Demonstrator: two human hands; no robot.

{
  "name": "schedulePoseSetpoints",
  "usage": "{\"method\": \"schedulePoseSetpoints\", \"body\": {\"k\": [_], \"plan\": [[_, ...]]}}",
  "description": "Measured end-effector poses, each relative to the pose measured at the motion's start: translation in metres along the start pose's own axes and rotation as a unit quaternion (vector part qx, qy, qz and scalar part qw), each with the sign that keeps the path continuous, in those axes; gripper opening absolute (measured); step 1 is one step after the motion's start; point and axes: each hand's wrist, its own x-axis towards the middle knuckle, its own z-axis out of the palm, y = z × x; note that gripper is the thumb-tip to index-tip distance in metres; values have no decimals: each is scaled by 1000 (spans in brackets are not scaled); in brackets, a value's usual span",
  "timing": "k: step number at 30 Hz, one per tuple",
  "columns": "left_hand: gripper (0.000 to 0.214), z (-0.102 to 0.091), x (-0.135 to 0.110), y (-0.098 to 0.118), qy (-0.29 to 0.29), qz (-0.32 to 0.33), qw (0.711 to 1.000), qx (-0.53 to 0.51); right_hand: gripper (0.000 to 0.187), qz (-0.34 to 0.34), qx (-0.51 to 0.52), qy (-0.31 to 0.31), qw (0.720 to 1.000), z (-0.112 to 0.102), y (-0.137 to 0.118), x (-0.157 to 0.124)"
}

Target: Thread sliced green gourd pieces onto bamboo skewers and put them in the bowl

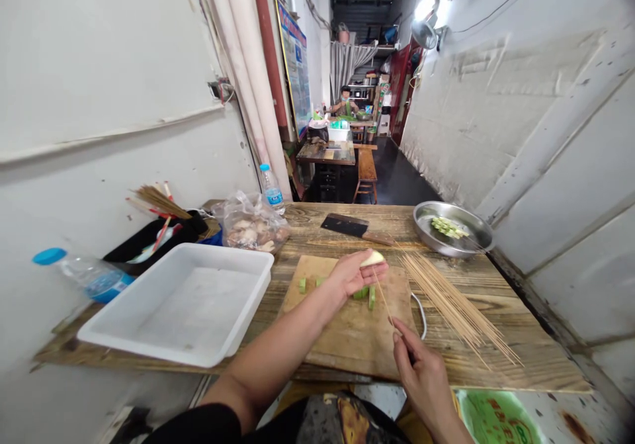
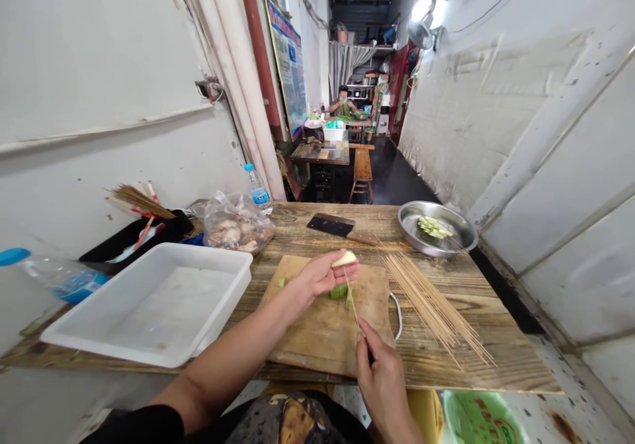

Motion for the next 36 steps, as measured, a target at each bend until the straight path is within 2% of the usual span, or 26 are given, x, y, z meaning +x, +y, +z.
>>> {"method": "schedulePoseSetpoints", "body": {"k": [10,23,36], "plan": [[12,4,-3,-1,15,6,1000,-2,35,10,5,-5,1000,2,3,0],[12,2,1,-6,-2,17,1000,-3,36,24,11,-7,1000,4,5,-1],[8,8,-4,-9,-1,39,999,12,37,10,-14,-3,1000,3,5,-4]]}}
